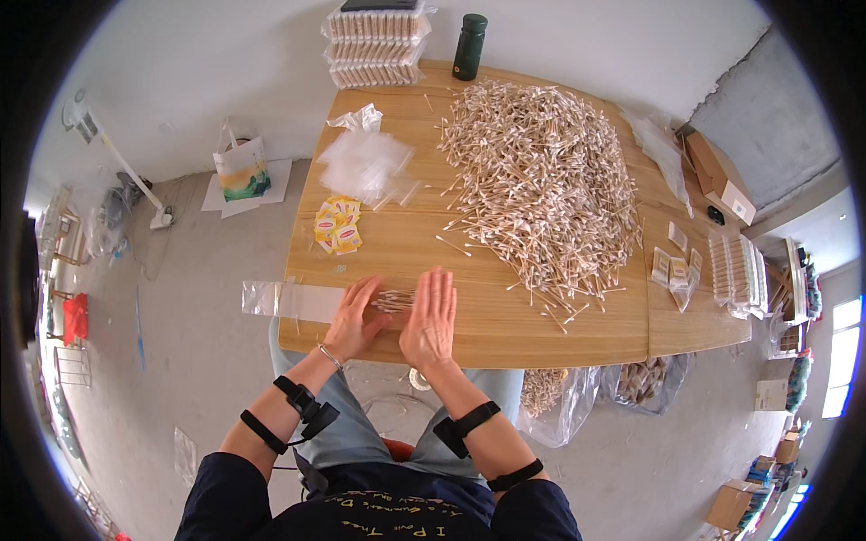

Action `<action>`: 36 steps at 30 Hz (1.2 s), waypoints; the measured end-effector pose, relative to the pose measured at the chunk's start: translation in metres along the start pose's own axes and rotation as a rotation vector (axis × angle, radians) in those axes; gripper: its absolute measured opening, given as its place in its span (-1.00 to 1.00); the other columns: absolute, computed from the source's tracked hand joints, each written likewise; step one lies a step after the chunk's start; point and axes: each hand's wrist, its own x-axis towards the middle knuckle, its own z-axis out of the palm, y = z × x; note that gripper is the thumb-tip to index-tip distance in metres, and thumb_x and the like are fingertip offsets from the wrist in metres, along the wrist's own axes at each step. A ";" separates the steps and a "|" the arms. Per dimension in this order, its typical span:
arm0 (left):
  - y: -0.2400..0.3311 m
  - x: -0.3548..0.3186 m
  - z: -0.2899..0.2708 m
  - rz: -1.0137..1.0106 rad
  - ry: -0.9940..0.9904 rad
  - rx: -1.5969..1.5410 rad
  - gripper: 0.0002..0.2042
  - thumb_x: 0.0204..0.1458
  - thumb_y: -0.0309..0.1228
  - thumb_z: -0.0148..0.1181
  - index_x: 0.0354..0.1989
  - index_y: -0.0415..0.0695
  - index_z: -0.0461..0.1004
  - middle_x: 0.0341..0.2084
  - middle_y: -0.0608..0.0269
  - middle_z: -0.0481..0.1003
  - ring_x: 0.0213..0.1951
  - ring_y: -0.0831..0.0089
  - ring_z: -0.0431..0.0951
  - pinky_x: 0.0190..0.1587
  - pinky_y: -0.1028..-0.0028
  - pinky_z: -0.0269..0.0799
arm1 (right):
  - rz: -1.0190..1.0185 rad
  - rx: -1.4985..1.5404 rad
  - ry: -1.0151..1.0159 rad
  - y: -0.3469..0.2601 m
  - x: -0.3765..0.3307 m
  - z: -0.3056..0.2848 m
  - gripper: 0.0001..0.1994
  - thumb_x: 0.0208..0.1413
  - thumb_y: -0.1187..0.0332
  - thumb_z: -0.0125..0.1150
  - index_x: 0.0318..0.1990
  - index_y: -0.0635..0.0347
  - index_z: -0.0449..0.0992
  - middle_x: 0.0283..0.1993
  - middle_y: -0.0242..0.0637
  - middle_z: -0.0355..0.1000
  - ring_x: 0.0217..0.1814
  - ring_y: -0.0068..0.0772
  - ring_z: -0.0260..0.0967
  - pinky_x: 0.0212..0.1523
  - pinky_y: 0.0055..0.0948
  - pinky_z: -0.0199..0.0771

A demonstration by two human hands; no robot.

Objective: Packaging a counted number of cotton swabs into small plastic bags.

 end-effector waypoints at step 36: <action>0.011 0.000 0.037 -0.218 0.339 -0.523 -0.60 0.29 -0.38 -0.17 0.26 -0.27 0.19 0.23 0.02 0.27 0.28 0.26 0.22 0.29 0.38 0.08 | -0.177 -0.381 -0.443 0.003 0.004 -0.011 -0.23 0.11 -0.21 -0.02 0.41 -0.10 0.00 0.51 -0.08 -0.29 0.55 0.04 -0.47 0.45 0.08 -0.47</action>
